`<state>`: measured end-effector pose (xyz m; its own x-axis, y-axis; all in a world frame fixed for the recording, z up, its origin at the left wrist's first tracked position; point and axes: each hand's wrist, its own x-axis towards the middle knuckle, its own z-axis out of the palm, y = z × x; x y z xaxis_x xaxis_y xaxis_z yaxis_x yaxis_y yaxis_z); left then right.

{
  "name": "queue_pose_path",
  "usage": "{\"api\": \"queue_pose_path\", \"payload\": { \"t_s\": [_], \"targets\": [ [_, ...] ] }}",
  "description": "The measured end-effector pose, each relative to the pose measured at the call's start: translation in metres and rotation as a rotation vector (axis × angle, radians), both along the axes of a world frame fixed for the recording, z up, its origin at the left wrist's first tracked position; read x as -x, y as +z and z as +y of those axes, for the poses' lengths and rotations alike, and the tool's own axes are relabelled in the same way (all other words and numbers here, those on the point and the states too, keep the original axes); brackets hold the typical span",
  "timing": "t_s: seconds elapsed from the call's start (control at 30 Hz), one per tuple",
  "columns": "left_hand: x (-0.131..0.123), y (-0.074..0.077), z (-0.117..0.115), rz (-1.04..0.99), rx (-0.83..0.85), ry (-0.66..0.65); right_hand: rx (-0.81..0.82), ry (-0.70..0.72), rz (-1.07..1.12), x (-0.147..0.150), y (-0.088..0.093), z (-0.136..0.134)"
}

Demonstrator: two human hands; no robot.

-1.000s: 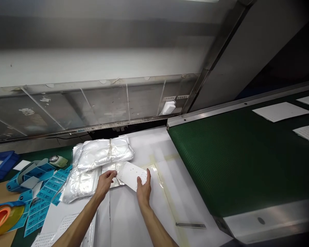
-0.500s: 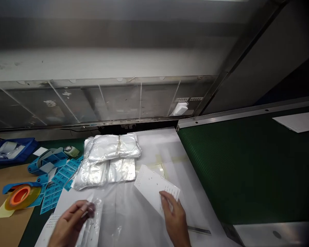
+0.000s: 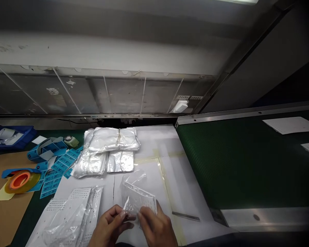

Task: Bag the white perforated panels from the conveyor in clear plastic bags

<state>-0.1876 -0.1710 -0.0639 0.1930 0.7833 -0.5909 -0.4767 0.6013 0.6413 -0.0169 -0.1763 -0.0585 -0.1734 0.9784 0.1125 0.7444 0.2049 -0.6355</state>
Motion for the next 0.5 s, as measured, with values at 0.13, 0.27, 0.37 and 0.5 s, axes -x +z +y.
{"api": "queue_pose_path", "payload": {
  "t_s": [0.13,0.27,0.37,0.5],
  "targets": [
    [0.001,0.012,0.0,-0.16,0.041,0.008,0.025,0.03,-0.096,0.003,0.009,0.007],
    [0.011,0.012,0.008,-0.062,-0.033,-0.115,0.045,0.022,-0.178,-0.002,0.015,0.024],
    [0.021,0.001,0.022,0.3,-0.176,-0.191,0.115,-0.108,-0.012,-0.023,0.029,0.03],
    [0.024,-0.007,0.047,0.532,-0.228,-0.161,-0.096,-0.49,0.064,-0.056,0.048,-0.001]
  ]
}}
